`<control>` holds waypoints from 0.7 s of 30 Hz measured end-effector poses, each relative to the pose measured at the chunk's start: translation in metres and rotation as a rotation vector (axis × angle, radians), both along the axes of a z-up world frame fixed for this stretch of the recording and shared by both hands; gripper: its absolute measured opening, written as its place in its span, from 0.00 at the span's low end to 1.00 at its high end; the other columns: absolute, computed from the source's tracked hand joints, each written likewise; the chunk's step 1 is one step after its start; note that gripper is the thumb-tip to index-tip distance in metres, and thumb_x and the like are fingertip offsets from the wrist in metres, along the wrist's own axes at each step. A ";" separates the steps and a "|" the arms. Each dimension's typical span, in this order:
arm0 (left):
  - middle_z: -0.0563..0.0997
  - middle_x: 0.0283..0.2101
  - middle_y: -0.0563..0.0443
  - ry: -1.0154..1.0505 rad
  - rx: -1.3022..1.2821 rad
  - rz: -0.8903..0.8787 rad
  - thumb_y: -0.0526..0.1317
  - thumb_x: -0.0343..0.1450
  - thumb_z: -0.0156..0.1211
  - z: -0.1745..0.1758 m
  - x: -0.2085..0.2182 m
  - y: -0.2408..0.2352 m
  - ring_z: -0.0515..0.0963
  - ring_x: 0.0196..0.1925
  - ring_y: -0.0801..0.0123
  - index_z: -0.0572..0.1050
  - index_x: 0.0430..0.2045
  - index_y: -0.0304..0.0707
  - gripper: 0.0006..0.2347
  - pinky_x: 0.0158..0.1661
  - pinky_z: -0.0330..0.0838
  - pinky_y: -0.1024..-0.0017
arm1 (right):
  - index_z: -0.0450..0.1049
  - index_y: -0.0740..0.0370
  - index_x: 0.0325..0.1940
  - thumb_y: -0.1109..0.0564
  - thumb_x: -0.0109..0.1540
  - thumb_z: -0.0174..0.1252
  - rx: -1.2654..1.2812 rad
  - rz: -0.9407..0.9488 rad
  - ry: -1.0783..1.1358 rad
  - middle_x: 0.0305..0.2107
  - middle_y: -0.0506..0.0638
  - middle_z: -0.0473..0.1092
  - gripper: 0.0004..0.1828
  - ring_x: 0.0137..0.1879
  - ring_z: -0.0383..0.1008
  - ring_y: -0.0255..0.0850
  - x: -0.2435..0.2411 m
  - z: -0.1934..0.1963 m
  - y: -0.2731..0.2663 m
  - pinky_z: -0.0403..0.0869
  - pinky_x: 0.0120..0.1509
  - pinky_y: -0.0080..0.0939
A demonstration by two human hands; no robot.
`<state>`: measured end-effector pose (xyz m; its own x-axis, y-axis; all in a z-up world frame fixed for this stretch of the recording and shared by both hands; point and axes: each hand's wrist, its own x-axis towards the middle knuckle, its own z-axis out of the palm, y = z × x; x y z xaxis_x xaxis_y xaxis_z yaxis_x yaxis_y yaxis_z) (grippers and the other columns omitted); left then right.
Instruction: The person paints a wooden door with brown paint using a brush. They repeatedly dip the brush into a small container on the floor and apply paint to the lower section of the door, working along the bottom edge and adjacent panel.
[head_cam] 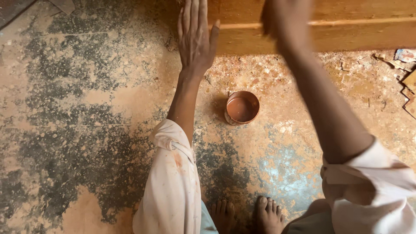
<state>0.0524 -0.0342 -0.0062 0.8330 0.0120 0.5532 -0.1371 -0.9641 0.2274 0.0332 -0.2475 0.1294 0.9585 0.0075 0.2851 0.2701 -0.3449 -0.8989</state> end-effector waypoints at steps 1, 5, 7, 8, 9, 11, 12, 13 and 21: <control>0.54 0.80 0.43 0.004 -0.005 0.019 0.56 0.83 0.33 -0.003 0.004 0.000 0.51 0.83 0.56 0.52 0.76 0.38 0.29 0.80 0.41 0.55 | 0.68 0.69 0.53 0.57 0.72 0.53 0.031 0.006 0.066 0.23 0.51 0.70 0.12 0.16 0.62 0.33 -0.004 -0.021 0.010 0.64 0.13 0.33; 0.55 0.79 0.44 0.042 -0.082 0.096 0.57 0.82 0.33 -0.016 0.016 0.006 0.52 0.83 0.56 0.54 0.75 0.41 0.28 0.80 0.42 0.55 | 0.59 0.68 0.70 0.55 0.71 0.53 0.170 0.100 0.415 0.31 0.52 0.72 0.26 0.15 0.60 0.31 -0.033 -0.098 0.026 0.63 0.12 0.34; 0.56 0.79 0.44 0.021 -0.126 0.110 0.58 0.82 0.33 -0.019 0.021 0.007 0.53 0.83 0.56 0.55 0.75 0.41 0.28 0.80 0.43 0.54 | 0.60 0.67 0.68 0.54 0.68 0.54 0.128 0.109 0.561 0.28 0.52 0.70 0.26 0.15 0.60 0.32 -0.043 -0.118 0.021 0.62 0.13 0.34; 0.56 0.79 0.44 -0.014 -0.135 0.109 0.57 0.82 0.33 -0.019 0.022 0.008 0.53 0.83 0.55 0.55 0.75 0.40 0.28 0.80 0.43 0.54 | 0.62 0.69 0.67 0.54 0.69 0.54 0.137 0.112 0.597 0.29 0.52 0.70 0.24 0.16 0.61 0.31 -0.045 -0.121 0.021 0.63 0.15 0.34; 0.56 0.79 0.43 -0.049 -0.145 0.108 0.57 0.83 0.33 -0.019 0.023 0.010 0.53 0.83 0.55 0.55 0.75 0.39 0.28 0.81 0.43 0.53 | 0.65 0.72 0.65 0.54 0.71 0.54 0.145 0.115 0.634 0.30 0.51 0.70 0.23 0.18 0.61 0.30 -0.048 -0.122 0.020 0.63 0.16 0.33; 0.57 0.79 0.44 -0.078 -0.167 0.084 0.58 0.82 0.34 -0.020 0.022 0.010 0.53 0.83 0.55 0.55 0.75 0.39 0.29 0.81 0.43 0.54 | 0.67 0.72 0.63 0.55 0.71 0.54 0.162 0.118 0.674 0.31 0.50 0.70 0.21 0.19 0.62 0.30 -0.050 -0.112 0.021 0.63 0.17 0.33; 0.57 0.79 0.44 -0.091 -0.177 0.070 0.58 0.82 0.34 -0.018 0.021 0.010 0.53 0.83 0.56 0.56 0.75 0.39 0.29 0.81 0.44 0.54 | 0.68 0.71 0.63 0.55 0.70 0.53 0.172 0.117 0.676 0.30 0.49 0.70 0.21 0.18 0.61 0.30 -0.050 -0.102 0.023 0.63 0.17 0.32; 0.57 0.79 0.44 -0.071 -0.177 0.088 0.58 0.82 0.34 -0.016 0.022 0.012 0.53 0.83 0.55 0.56 0.75 0.39 0.29 0.81 0.44 0.54 | 0.68 0.69 0.63 0.56 0.69 0.53 0.181 0.116 0.677 0.30 0.49 0.70 0.20 0.18 0.61 0.30 -0.050 -0.088 0.024 0.63 0.16 0.32; 0.59 0.79 0.45 -0.190 -0.309 0.083 0.55 0.84 0.35 -0.003 -0.003 0.028 0.55 0.84 0.57 0.57 0.75 0.40 0.26 0.80 0.49 0.59 | 0.72 0.60 0.26 0.52 0.75 0.51 -0.100 0.109 0.111 0.11 0.44 0.63 0.23 0.15 0.63 0.31 -0.038 0.041 0.024 0.62 0.18 0.32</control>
<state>0.0498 -0.0067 -0.0094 0.7048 0.2655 0.6579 -0.1297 -0.8635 0.4874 -0.0048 -0.2235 0.1705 0.9760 0.1358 0.1703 0.2117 -0.4079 -0.8882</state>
